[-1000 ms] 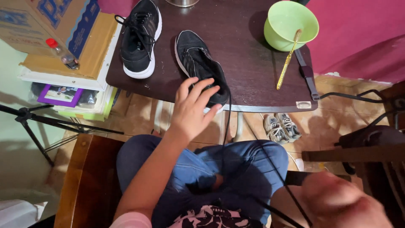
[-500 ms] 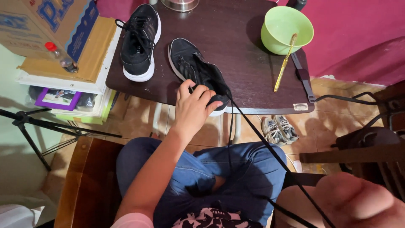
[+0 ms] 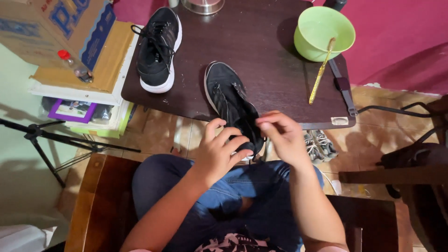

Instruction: The person sits cross-legged on a chair and laces a black sneaker. They thread the laces through the eyelets from the bottom up, pull them tight, and continue lacing toward the top of the shoe.

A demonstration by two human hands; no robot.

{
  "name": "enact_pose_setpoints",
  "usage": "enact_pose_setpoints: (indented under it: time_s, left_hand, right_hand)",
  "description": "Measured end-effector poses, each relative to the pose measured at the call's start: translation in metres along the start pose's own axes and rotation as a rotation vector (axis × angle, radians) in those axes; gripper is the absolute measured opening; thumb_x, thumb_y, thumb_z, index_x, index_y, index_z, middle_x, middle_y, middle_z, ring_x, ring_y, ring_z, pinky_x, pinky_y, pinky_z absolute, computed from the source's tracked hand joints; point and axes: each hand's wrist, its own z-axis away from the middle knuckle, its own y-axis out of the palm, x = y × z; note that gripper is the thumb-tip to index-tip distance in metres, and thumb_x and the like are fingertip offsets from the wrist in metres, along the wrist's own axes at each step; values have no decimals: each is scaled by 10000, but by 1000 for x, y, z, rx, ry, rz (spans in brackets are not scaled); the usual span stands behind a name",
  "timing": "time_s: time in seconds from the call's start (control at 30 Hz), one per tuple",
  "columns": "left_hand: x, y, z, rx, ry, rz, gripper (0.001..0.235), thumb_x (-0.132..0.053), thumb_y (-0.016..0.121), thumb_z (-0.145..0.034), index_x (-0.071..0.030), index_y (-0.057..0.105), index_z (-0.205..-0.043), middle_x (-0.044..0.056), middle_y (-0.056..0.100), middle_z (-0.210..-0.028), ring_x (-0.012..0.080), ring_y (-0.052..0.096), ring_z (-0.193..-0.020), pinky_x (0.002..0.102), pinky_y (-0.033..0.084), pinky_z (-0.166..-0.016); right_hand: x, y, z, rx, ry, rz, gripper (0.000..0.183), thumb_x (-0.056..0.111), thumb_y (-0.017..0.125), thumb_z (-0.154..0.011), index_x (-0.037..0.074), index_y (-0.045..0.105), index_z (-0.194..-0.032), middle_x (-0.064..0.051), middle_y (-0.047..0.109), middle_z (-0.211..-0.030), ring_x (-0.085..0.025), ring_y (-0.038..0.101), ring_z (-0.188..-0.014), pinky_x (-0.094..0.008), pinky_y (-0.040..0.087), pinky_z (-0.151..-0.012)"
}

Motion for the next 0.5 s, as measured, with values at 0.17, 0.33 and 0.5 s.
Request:
enact_pose_setpoints:
  time_s: [0.17, 0.33, 0.5]
  left_hand:
    - [18, -27, -24, 61, -60, 294, 283, -395, 736, -907, -205, 730, -1117, -26, 673, -1091, 247, 643, -1100, 365, 491, -983]
    - [98, -17, -79, 39, -97, 172, 125, -199, 679, -970, -168, 708, -1088, -5, 659, -931, 231, 692, -810, 340, 561, -750]
    - [133, 0, -108, 193, 32, -54, 71, -223, 797, -854, -200, 731, -860, -54, 658, -792, 192, 712, -704, 310, 569, -680]
  right_hand:
    - [18, 25, -4, 48, 150, 199, 121, 61, 759, -926, 22, 797, -1034, -82, 730, -772, -102, 620, -701, -291, 505, -639]
    - [16, 33, -1, 46, 175, 198, 124, 68, 759, -917, 57, 805, -1031, -45, 677, -619, -77, 549, -593, -239, 470, -568]
    - [17, 31, -14, 57, 61, 203, 61, 46, 749, -934, 30, 783, -982, -144, 786, -980, -200, 719, -858, -336, 544, -797]
